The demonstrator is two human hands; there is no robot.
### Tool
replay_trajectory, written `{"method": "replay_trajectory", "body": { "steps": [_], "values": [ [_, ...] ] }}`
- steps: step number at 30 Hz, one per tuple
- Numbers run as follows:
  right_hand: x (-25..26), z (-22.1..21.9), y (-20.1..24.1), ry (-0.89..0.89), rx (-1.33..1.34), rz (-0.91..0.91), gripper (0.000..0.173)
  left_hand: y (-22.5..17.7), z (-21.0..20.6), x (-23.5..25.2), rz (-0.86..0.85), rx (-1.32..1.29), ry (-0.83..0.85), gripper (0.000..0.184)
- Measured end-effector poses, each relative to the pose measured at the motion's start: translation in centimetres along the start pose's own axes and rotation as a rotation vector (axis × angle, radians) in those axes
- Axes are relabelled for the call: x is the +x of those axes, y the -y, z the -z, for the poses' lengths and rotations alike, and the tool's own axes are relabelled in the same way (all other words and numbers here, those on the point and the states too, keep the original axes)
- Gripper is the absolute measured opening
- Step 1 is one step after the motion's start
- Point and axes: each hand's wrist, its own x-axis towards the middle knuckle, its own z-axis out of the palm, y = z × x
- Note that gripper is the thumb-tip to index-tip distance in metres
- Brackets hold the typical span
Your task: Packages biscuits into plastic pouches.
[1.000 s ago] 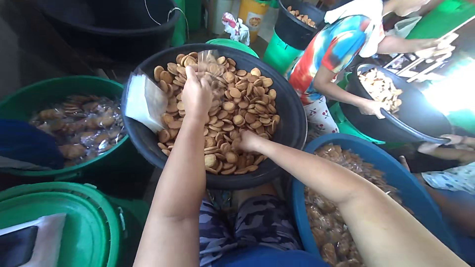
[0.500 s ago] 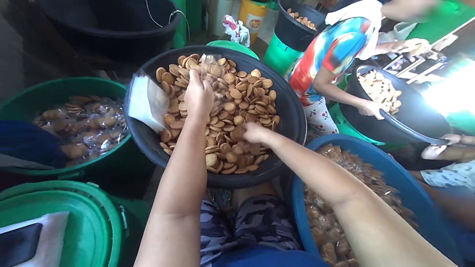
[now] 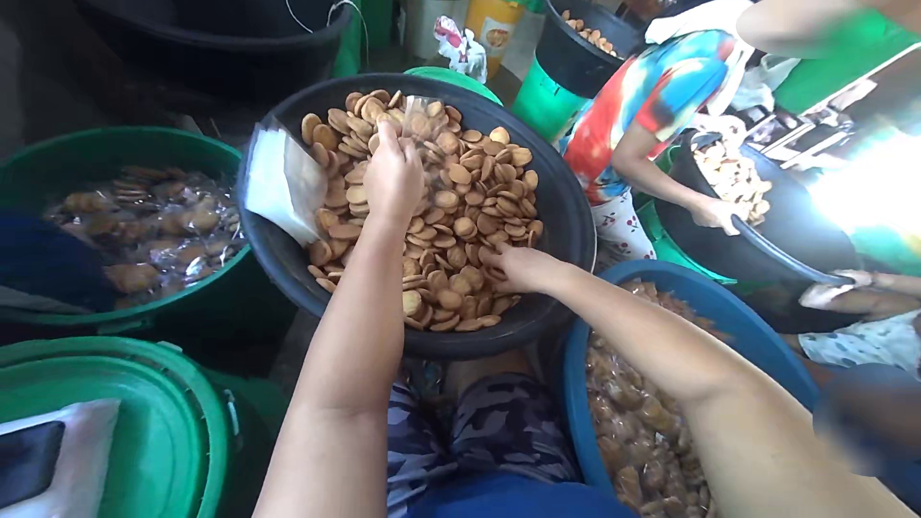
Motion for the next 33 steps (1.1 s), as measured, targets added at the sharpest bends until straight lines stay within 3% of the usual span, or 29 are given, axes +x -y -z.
{"method": "replay_trajectory", "body": {
  "steps": [3, 5, 9, 13, 16, 19, 21, 23, 26, 29, 33],
  "values": [
    [1.3, 1.1, -1.7, -0.082, 0.287, 0.051, 0.059, 0.4, -0.3, 0.5, 0.001, -0.016, 0.003, 0.037],
    [2.2, 1.1, -1.4, 0.018, 0.448, 0.091, 0.056, 0.5, -0.5, 0.6, 0.002, -0.025, 0.019, 0.038],
    [2.3, 2.1, 1.8, 0.226, 0.325, 0.049, 0.060, 0.3, -0.5, 0.0, -0.019, 0.014, 0.056, 0.039],
    [2.1, 1.1, 1.0, 0.164, 0.372, 0.072, 0.070, 0.7, -0.7, 0.5, -0.074, -0.004, 0.077, 0.045],
    [2.2, -1.1, -0.5, 0.079, 0.387, 0.136, 0.085, 1.3, -1.4, 1.1, -0.166, -0.079, 0.139, 0.029],
    [2.0, -1.8, -1.8, 0.032, 0.391, 0.205, 0.080, 1.0, -1.8, 1.3, -0.144, -0.168, 0.236, 0.032],
    [1.3, -0.5, -3.3, -0.001, 0.538, 0.248, 0.068, 0.6, -1.8, 1.1, -0.083, -0.160, 0.222, 0.033],
    [0.1, 1.3, -4.7, -0.073, 0.875, 0.247, 0.055, 0.4, -1.7, 1.0, -0.061, -0.099, 0.212, 0.037],
    [-1.0, 2.8, -6.2, -0.095, 1.317, 0.225, 0.066, 0.6, -2.2, 0.9, -0.042, -0.018, 0.244, 0.058],
    [-0.9, 4.2, -5.8, -0.225, 1.363, 0.194, 0.054, 0.6, -2.3, 0.7, -0.125, -0.044, 0.339, 0.045],
    [0.7, 5.2, -4.2, -0.512, 1.663, 0.186, 0.045, 0.7, -3.3, 0.5, -0.197, 0.023, 0.503, 0.034]
  ]
}}
